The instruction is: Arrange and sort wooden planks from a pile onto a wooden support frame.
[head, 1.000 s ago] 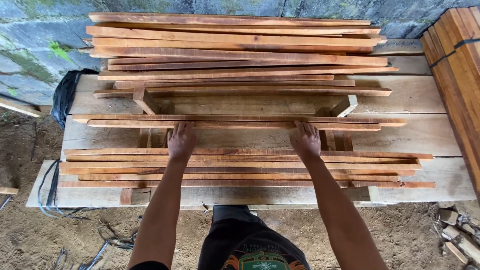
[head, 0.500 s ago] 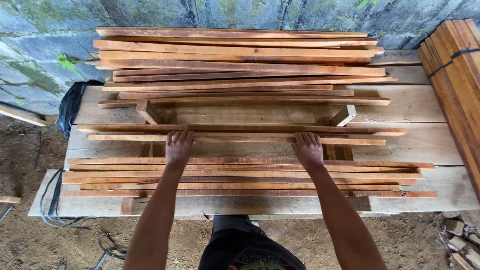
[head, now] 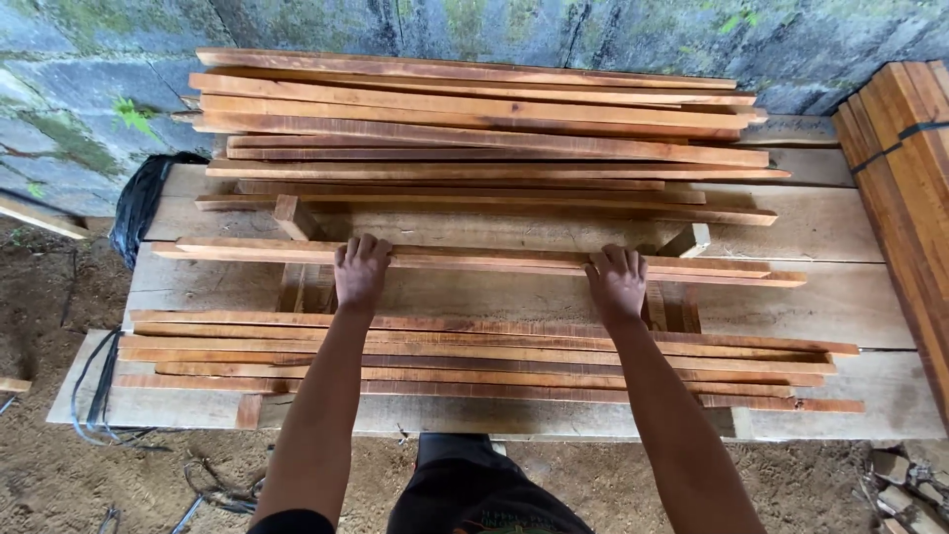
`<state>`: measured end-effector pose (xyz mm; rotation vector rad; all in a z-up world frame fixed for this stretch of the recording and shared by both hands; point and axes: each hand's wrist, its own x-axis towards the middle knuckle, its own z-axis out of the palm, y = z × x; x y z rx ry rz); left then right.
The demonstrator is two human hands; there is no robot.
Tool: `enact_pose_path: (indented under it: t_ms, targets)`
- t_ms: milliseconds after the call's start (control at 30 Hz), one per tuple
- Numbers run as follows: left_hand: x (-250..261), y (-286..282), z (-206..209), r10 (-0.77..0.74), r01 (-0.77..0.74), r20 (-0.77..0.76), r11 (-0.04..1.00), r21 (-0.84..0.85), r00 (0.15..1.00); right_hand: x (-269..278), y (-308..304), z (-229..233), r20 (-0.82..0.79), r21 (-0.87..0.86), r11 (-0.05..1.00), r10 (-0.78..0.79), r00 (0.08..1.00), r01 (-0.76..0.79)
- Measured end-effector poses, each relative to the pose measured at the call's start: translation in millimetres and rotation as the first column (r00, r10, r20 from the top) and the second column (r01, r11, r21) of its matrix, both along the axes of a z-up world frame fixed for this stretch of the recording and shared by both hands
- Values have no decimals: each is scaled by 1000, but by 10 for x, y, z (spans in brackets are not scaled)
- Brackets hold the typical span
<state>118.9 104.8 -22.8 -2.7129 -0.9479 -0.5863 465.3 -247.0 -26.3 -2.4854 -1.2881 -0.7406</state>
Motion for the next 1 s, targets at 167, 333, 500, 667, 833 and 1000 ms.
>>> enact_pose_path:
  t_ms: [167,333,500,667,833,1000]
  targets:
    - [-22,-146,84,-9,11,86,1000,-21,996,-173,1,157,3,3,999,-42,999,42]
    - [-313,-621,37,-84,104,242,992,-68,967,-659,-239,-209,-115,108,994,-8,993,21]
    - [-637,-892,-225,-280,306,173,941,-145,944,-958,-602,135,-426,-197,953,128,896,-230]
    - [-512,-636,195,-298,148,-172,800,-582,939,-770,-507,487,-599,-264,908,111,793,-326]
    - [-383,-514,0,-290,262,-17,885,-385,957,-569,-370,94,-351,-30,943,302,886,-333]
    - [-397,-754,-359,5,-2,84,1000,-30,996,-636,-362,-529,-50,-31,997,-67,997,65]
